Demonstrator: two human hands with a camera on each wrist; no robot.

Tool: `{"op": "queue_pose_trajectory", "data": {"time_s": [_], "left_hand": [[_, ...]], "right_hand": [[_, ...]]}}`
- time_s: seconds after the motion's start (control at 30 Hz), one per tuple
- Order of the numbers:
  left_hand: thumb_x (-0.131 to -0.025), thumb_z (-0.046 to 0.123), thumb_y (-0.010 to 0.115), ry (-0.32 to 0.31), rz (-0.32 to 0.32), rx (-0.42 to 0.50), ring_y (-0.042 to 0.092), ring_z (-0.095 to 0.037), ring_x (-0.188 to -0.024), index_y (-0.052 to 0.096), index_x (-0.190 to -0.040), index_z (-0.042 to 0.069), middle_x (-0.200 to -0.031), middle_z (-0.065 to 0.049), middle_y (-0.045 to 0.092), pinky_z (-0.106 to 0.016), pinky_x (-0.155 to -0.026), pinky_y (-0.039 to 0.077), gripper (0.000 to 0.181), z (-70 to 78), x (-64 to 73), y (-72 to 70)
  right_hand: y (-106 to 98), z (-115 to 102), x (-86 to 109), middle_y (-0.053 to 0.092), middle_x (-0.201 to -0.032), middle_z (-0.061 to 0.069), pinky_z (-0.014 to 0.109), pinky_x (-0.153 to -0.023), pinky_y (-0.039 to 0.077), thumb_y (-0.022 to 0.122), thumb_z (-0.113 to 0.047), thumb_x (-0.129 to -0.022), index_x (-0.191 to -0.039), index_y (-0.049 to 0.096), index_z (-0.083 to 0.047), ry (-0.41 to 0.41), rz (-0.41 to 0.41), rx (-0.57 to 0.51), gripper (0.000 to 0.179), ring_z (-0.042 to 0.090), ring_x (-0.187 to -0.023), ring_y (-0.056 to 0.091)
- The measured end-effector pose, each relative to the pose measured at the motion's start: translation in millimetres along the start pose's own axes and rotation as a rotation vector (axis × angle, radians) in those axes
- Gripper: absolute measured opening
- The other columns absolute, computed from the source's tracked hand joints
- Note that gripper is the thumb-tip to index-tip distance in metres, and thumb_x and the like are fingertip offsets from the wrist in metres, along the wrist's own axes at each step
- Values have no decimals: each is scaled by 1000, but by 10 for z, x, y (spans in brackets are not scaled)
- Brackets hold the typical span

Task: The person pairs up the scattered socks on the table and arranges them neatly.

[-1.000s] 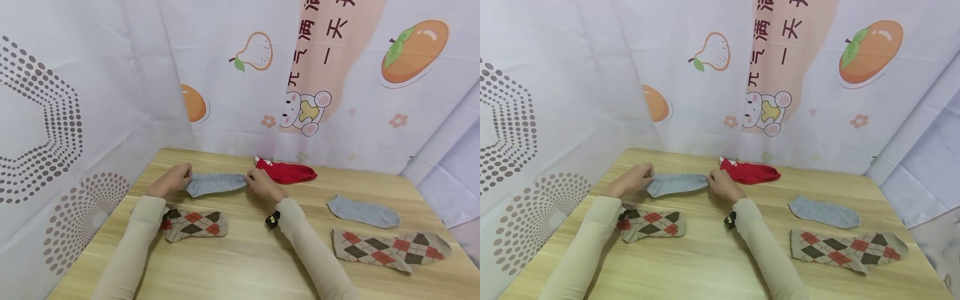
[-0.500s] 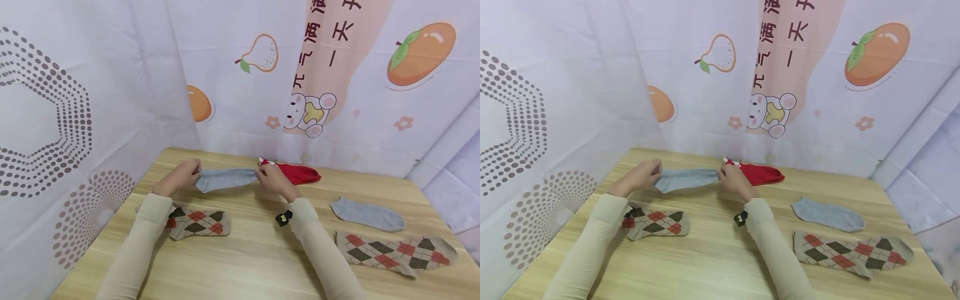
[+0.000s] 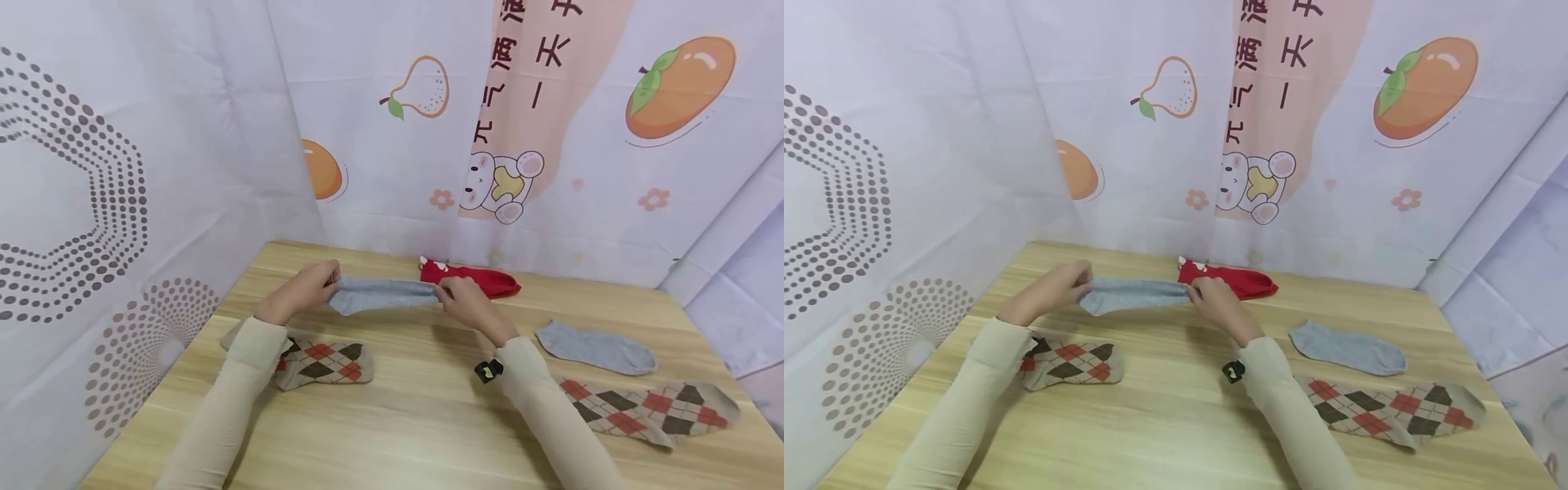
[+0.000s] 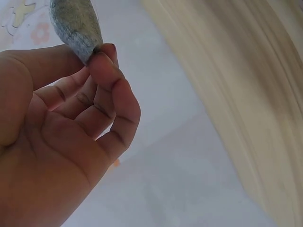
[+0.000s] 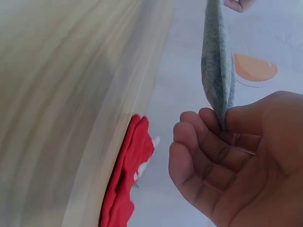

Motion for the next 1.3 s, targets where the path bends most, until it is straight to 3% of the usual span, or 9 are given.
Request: {"op": "queue_pose_trajectory", "data": {"time_s": [0.33, 0.57, 0.87, 1.3], "left_hand": [[-99, 6, 60, 51, -19, -14, 47, -15, -62, 55, -91, 6, -73, -2, 53, -31, -61, 42, 9, 285, -41, 23], [-99, 5, 60, 101, -43, 34, 45, -12, -60, 54, -91, 7, -72, 0, 53, -29, -60, 42, 10, 409, -39, 107], [-98, 4, 60, 149, -32, 28, 45, -10, -59, 54, -91, 7, -70, 1, 52, -27, -57, 42, 10, 536, -27, 137], [-98, 4, 59, 229, -31, 16, 39, -6, -57, 52, -89, 10, -67, 4, 46, -24, -56, 39, 14, 776, 56, 166]], "right_hand": [[-110, 141, 318, 49, -60, -2, 29, -58, 44, 59, -18, -101, -80, 63, -4, 5, 16, 14, 26, 12, -54, 45], [-159, 200, 530, 43, -60, -4, 28, -55, 40, 59, -17, -101, -77, 61, -5, 10, 31, 56, 26, 9, -54, 42], [-256, 204, 708, 41, -60, -5, 27, -57, 38, 61, -12, -99, -75, 60, -7, -32, 58, 89, 25, 8, -55, 38], [-420, 201, 947, 38, -59, -7, 25, -54, 36, 59, -12, -100, -72, 56, -11, -11, 53, 107, 28, 5, -52, 35]]}}
Point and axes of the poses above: each hand's wrist, its own x-axis away from the middle knuckle, its own y-axis out of the palm, z = x × y, the point moved 3 cm from there along -x, towards the middle knuckle
